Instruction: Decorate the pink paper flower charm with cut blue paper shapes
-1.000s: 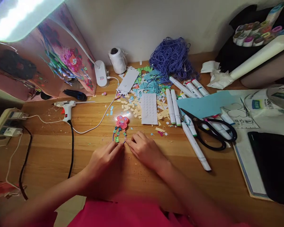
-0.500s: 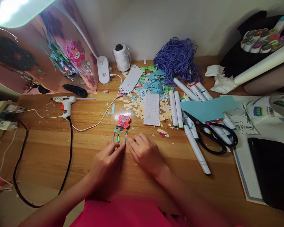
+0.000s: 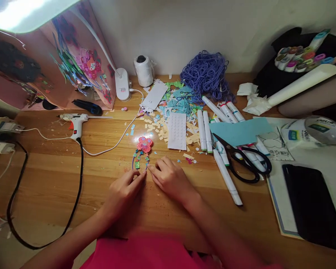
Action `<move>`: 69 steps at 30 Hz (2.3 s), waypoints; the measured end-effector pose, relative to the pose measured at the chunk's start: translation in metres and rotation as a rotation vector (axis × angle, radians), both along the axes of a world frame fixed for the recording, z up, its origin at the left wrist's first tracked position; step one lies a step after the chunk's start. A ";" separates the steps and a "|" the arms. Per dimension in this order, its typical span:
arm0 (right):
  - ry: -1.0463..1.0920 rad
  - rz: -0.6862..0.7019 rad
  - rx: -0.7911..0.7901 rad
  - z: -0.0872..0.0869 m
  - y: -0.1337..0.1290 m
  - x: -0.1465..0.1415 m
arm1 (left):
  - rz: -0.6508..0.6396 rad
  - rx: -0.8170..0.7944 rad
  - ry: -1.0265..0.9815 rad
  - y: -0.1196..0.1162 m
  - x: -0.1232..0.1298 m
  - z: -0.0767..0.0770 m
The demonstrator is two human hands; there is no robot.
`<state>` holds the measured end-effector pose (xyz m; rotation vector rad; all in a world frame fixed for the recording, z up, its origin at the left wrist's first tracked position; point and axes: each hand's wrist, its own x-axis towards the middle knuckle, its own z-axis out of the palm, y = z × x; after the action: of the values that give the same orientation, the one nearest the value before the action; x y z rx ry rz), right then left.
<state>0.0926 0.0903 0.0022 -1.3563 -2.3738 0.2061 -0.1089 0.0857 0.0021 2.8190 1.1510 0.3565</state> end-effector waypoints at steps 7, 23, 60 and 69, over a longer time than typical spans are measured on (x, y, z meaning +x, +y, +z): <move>-0.032 0.045 0.057 0.000 0.001 0.002 | -0.024 0.025 0.015 0.000 0.000 0.001; 0.333 -0.150 -0.031 0.015 0.005 0.036 | 0.064 -0.146 -0.025 0.006 -0.002 0.007; 0.509 -0.217 -0.792 0.016 -0.019 0.092 | 0.222 -0.853 -0.350 -0.009 0.086 0.021; 0.827 -0.209 -1.016 0.015 -0.016 0.072 | 0.315 -0.862 -0.513 -0.008 0.084 0.022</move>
<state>0.1647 0.0741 0.0174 -1.4343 -1.3825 1.6928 -0.0252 0.0780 0.0242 1.6903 1.2196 0.4309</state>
